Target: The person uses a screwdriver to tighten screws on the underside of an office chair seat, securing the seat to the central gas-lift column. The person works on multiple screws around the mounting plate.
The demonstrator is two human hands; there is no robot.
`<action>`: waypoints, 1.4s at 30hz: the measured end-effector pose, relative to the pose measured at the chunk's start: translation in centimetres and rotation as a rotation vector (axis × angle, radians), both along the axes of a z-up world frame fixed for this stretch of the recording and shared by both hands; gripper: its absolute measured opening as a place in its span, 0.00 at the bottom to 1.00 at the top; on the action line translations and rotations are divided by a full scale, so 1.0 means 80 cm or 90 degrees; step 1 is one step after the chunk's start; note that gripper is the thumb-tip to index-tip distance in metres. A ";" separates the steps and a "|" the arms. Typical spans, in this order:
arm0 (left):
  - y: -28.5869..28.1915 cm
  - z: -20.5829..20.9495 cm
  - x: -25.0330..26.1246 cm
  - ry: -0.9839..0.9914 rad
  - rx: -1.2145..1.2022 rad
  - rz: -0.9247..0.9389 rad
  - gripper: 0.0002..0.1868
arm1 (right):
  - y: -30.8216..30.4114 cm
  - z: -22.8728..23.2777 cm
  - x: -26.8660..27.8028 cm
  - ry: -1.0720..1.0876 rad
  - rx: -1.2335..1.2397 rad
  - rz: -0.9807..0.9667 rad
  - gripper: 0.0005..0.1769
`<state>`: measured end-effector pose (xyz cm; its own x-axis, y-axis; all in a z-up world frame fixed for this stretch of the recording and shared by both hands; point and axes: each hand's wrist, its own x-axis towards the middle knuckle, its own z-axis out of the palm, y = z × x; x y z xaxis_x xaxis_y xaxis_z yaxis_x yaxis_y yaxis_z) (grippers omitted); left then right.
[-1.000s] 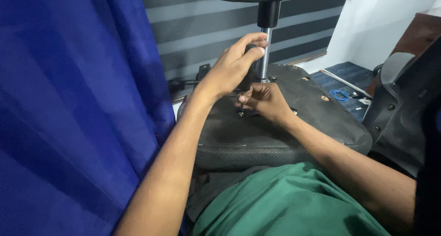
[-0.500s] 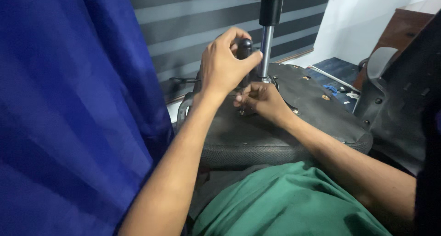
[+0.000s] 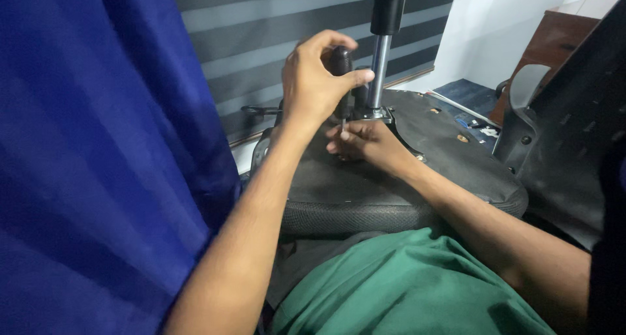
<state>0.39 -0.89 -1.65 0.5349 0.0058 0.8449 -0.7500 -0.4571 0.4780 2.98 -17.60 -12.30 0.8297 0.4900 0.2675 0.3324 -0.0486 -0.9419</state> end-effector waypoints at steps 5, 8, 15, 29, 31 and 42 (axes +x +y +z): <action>-0.010 0.001 -0.006 0.162 0.096 0.197 0.33 | 0.001 -0.008 0.002 -0.138 0.021 0.016 0.11; -0.017 -0.008 0.005 0.067 0.123 0.082 0.27 | -0.001 -0.011 0.007 -0.136 0.049 0.047 0.08; -0.017 -0.008 0.019 -0.011 0.041 -0.193 0.22 | -0.002 -0.003 0.003 0.005 0.038 0.030 0.13; -0.010 -0.010 0.014 0.070 0.037 -0.209 0.21 | -0.006 -0.018 0.025 -0.084 0.078 0.041 0.04; -0.005 -0.011 0.016 0.130 0.021 -0.275 0.21 | -0.005 -0.016 0.022 -0.082 0.069 0.046 0.06; 0.005 -0.003 -0.013 0.100 0.088 0.107 0.19 | 0.004 -0.011 0.009 -0.094 0.053 0.016 0.05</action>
